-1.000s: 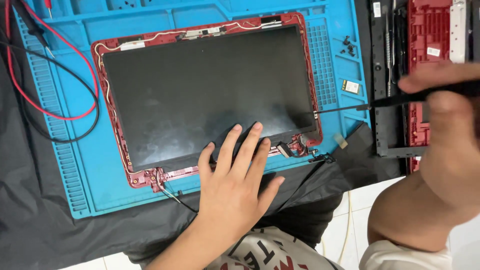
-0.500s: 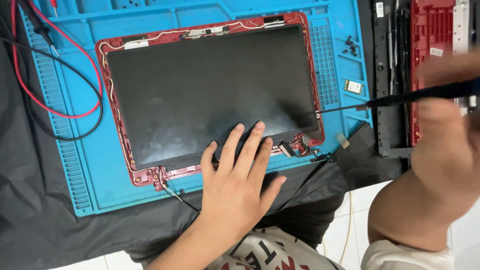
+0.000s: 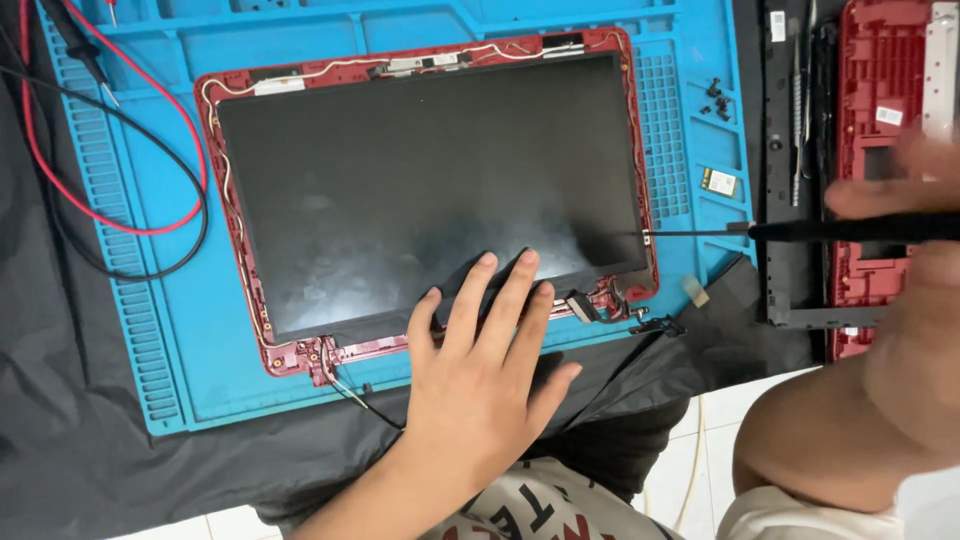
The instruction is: The person works on a disassembled laptop screen assembly laid on a blue repair mat. They use a screwdriver to unscrew and pry at the bezel and hinge area, reposition the screen panel, and manipulate small screws and cable connectors around the frame with their hands.
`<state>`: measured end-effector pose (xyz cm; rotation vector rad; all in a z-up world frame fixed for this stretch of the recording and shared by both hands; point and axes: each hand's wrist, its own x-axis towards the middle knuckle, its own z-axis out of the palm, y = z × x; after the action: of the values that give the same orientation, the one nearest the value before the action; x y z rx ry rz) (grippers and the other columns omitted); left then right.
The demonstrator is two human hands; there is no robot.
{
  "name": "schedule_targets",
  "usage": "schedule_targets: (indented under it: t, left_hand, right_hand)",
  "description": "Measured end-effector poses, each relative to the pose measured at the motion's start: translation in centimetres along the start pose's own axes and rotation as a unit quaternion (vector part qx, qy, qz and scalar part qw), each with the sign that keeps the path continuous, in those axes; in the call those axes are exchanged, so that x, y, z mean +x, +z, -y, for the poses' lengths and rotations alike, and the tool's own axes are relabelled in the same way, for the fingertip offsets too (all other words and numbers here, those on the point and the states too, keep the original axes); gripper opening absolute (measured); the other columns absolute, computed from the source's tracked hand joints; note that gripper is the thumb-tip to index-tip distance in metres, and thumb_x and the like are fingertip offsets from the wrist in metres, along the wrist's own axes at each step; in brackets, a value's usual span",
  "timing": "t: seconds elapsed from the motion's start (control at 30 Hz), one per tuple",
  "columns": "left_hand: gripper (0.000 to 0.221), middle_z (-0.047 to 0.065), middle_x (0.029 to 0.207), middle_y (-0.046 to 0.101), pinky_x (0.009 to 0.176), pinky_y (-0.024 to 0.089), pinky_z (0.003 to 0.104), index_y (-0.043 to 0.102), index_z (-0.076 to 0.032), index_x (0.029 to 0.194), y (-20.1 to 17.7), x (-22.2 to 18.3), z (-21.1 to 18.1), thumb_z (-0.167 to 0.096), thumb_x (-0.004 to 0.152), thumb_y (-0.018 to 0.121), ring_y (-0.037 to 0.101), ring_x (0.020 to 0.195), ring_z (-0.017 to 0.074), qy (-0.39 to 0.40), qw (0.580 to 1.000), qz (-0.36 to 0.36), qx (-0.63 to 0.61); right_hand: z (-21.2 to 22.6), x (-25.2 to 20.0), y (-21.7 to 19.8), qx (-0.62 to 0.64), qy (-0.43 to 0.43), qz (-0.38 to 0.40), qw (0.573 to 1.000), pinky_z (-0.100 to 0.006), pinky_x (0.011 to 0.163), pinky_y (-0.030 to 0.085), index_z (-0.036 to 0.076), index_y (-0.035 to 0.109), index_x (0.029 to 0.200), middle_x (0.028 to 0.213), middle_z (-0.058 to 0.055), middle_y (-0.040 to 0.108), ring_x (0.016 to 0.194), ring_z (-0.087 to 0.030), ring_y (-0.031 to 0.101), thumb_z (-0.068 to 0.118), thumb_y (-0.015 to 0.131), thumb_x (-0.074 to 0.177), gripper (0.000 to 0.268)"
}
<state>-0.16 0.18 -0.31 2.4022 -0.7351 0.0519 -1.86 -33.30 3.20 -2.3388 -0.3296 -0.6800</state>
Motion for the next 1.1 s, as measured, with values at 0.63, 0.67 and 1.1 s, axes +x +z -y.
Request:
schedule_targets:
  t: [0.63,0.67,1.1]
  left_hand:
    - [0.060,0.012,0.156,0.044,0.107,0.032,0.063,0.064,-0.003,0.134,0.0,-0.1,0.0,-0.042,0.089,0.071,0.039,0.143,0.0336,0.002,1.000,0.008,0.007]
    - [0.060,0.012,0.156,0.044,0.107,0.032,0.063,0.064,-0.003,0.134,0.0,-0.1,0.0,-0.042,0.089,0.071,0.039,0.143,0.0336,-0.001,1.000,0.008,0.007]
    - [0.069,0.021,0.157,0.037,0.111,0.026,0.068,0.058,0.001,0.136,-1.6,-1.5,-0.3,-0.045,0.086,0.071,0.032,0.146,0.0408,0.021,0.998,0.055,-0.007]
  right_hand:
    - [6.6,4.5,1.7,-0.007,0.098,0.029,0.995,-0.028,0.101,0.050,-0.008,0.053,0.140,0.128,-0.016,0.061,0.112,-0.021,0.064,0.009,0.046,0.122,0.025]
    - [6.2,4.4,1.5,-0.006,0.097,0.032,0.995,-0.028,0.101,0.050,-0.008,0.053,0.140,0.128,-0.016,0.061,0.112,-0.021,0.064,0.009,0.046,0.122,0.025]
    - [2.3,2.4,1.2,0.072,0.195,-0.019,0.978,-0.028,0.104,0.047,-0.004,0.059,0.120,0.121,-0.009,0.062,0.109,-0.015,0.058,0.000,0.051,0.117,0.009]
